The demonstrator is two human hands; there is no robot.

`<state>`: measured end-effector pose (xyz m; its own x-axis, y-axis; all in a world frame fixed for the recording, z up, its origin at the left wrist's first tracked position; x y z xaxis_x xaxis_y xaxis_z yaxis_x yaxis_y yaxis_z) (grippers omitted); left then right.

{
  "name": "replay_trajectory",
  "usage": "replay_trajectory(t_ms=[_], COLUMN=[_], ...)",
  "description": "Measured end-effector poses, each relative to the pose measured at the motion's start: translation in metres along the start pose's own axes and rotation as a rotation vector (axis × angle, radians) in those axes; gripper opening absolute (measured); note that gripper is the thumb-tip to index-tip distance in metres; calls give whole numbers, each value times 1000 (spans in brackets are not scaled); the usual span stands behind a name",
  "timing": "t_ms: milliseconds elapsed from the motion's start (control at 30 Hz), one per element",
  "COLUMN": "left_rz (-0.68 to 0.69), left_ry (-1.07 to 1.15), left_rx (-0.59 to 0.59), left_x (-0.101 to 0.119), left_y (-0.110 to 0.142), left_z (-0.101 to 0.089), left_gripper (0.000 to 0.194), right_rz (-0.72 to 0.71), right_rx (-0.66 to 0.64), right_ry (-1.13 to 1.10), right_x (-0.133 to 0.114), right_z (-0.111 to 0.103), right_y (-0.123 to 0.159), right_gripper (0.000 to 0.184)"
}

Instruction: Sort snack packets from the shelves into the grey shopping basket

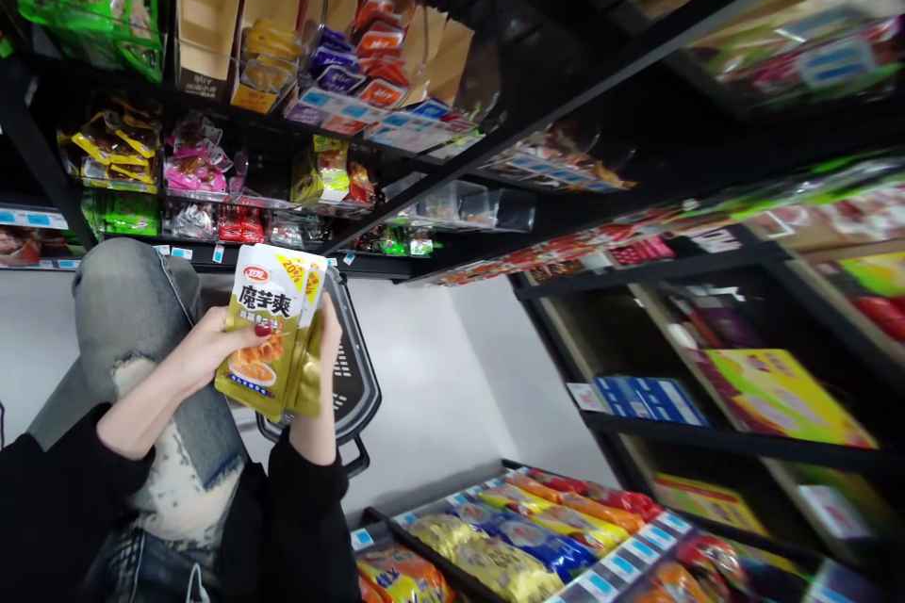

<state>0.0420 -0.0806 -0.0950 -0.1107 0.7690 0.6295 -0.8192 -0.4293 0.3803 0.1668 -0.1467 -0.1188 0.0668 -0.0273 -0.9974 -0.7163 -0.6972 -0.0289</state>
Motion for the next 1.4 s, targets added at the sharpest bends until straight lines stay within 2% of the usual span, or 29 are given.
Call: replay_trajectory(t_ms=[133,200,267,367,467,533,700,867,1033,1200,1300,1333,1400], left_rz=[15,30,49,101,209,264,259,247,263,242,230,222,199], left_ry=[-7,-7,-17,-81,-199,-241,-129,-101,-195,-129,-84,-66,-26], left_rx=[66,64,55,92,197,236,194,151,155,222,276,281,271], left_x=[-2,-2,-2,-1,-1,-3,-12,-9,-5,-3,-3,-2,-2], left_y=[-2,-2,-3,-4,-7,-10,-15,-13,-11,-9,-8,-8,-7], left_z=[1,2,2,-3,-12,-17,-19,-17,-18,-15,-14,-14,-13], left_gripper=[37,37,38,39,41,44,61,43,33,37,37,36,35], right_rz=[21,11,-5,-80,-115,-112,-76,-30,-94,-128,-35,23,127], right_rx=[84,39,-8,-19,-54,-95,-162,-151,21,195,296,271,130], right_ry=[-235,-309,-322,-223,15,109,107,-19,-30,-93,-339,-472,-777], right_x=[-23,-30,-33,-33,-32,-32,-28,-27,-30,-30,-23,-20,-13], right_z=[-11,-2,11,25,28,25,20,20,21,18,-1,-8,-19], right_y=[3,9,16,24,26,24,21,21,24,25,17,13,4], right_gripper=[38,47,47,46,67,74,68,60,42,22,14,13,13])
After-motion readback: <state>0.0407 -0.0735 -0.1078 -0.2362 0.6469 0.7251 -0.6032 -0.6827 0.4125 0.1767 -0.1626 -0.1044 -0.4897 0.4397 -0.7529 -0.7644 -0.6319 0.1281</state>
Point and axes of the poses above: each hand's wrist, its own y-axis away from the middle knuckle, its own z-axis out of the palm, x = y × z, the point moved 3 cm from there along -y, towards the middle knuckle, and after that the axes turned 2 degrees about -x, right-handed, at the moved point
